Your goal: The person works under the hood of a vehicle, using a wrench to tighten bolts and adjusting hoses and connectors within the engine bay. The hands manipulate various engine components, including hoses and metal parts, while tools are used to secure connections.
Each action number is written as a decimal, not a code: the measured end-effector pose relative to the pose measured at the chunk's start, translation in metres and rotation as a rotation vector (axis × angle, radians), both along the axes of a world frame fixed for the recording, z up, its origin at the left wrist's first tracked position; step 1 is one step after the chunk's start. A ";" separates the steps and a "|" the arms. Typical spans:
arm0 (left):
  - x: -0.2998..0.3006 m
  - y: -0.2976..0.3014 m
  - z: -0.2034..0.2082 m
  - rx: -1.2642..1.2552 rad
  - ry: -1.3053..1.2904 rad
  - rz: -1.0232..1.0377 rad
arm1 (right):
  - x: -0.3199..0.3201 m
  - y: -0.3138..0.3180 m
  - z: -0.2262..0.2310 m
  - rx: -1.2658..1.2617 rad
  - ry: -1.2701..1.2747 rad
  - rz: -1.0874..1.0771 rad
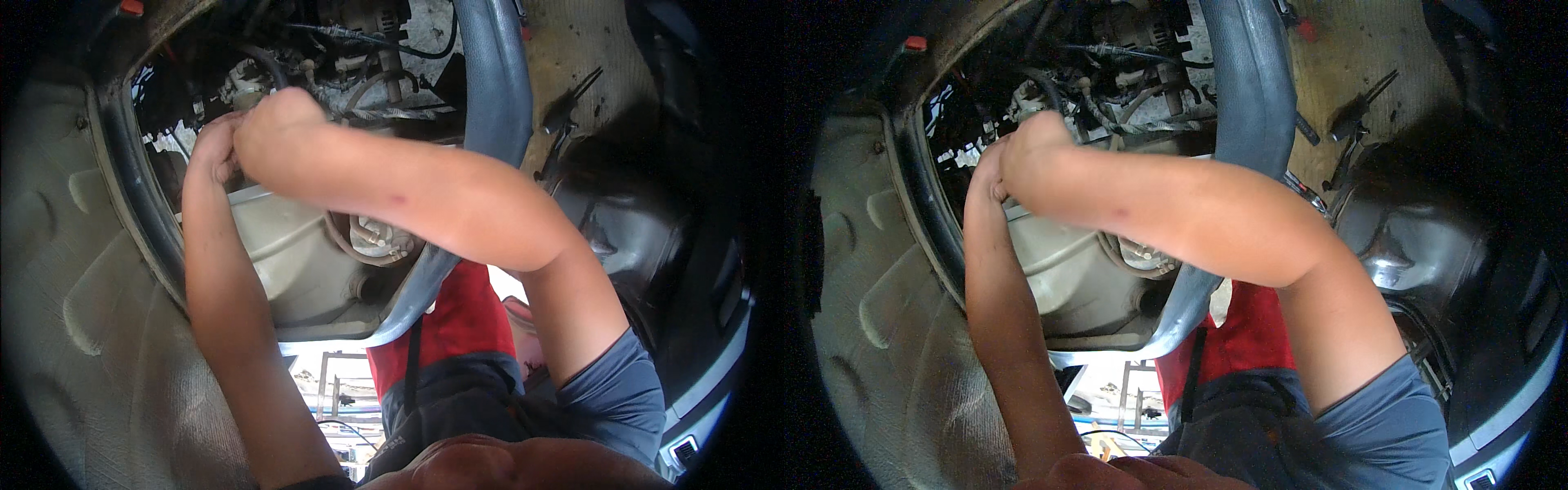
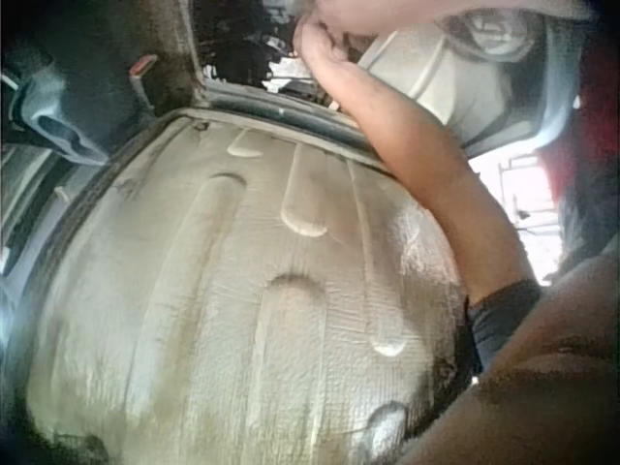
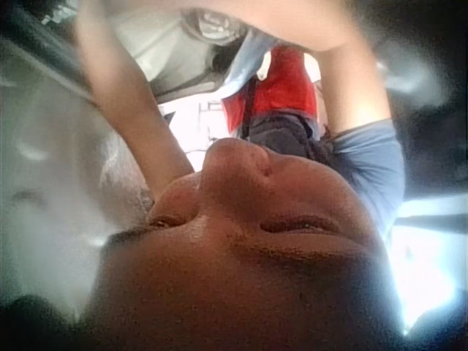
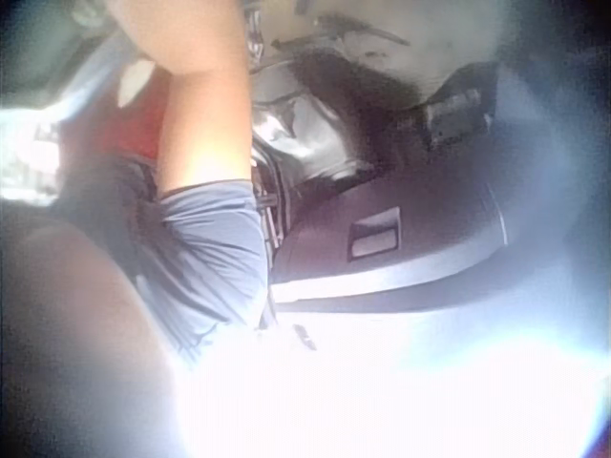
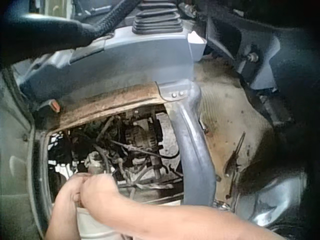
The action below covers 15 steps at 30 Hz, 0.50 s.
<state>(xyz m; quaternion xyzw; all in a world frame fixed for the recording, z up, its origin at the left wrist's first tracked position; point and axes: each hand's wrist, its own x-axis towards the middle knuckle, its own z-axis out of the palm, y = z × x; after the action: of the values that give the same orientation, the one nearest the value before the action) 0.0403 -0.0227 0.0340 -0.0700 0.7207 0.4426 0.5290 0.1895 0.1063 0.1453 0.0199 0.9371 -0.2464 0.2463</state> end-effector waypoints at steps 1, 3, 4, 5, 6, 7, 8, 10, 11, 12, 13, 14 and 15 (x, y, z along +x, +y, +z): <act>0.001 0.000 0.004 0.028 -0.022 0.016 | 0.003 0.012 0.003 0.002 0.032 0.024; 0.015 0.009 0.026 -0.046 0.066 0.072 | 0.007 0.024 0.005 0.012 0.098 -0.015; 0.022 0.015 0.035 -0.083 0.109 0.098 | 0.008 0.029 0.004 0.017 0.128 -0.036; 0.006 0.001 0.012 -0.031 0.075 0.042 | 0.005 0.033 -0.003 0.040 0.174 -0.036; 0.006 0.001 0.011 -0.041 0.071 0.040 | 0.000 0.038 -0.008 0.103 0.180 -0.034; 0.006 0.003 0.011 -0.050 0.065 0.034 | -0.006 0.045 -0.014 0.167 0.184 -0.036; 0.006 0.004 0.010 -0.061 0.059 0.028 | -0.013 0.051 -0.019 0.230 0.187 -0.037; 0.010 0.008 0.015 -0.101 0.076 0.023 | -0.030 0.060 -0.033 0.263 0.217 -0.048; 0.011 0.010 0.016 -0.111 0.059 0.022 | -0.036 0.063 -0.039 0.281 0.232 -0.051; 0.010 0.012 0.017 -0.119 0.043 0.021 | -0.039 0.066 -0.043 0.293 0.201 -0.046; 0.012 0.014 0.018 -0.112 0.042 0.025 | -0.041 0.069 -0.047 0.306 0.170 -0.041; 0.015 0.017 0.019 -0.113 0.042 0.003 | -0.042 0.071 -0.051 0.319 0.139 -0.036; 0.017 0.016 0.020 -0.121 0.045 -0.015 | -0.042 0.070 -0.052 0.316 0.113 -0.030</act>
<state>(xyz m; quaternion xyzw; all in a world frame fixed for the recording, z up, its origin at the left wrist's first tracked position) 0.0571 -0.0063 0.0542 -0.0864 0.7584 0.3956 0.5108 0.1473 0.1767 0.0936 0.0583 0.9761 -0.1006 0.1835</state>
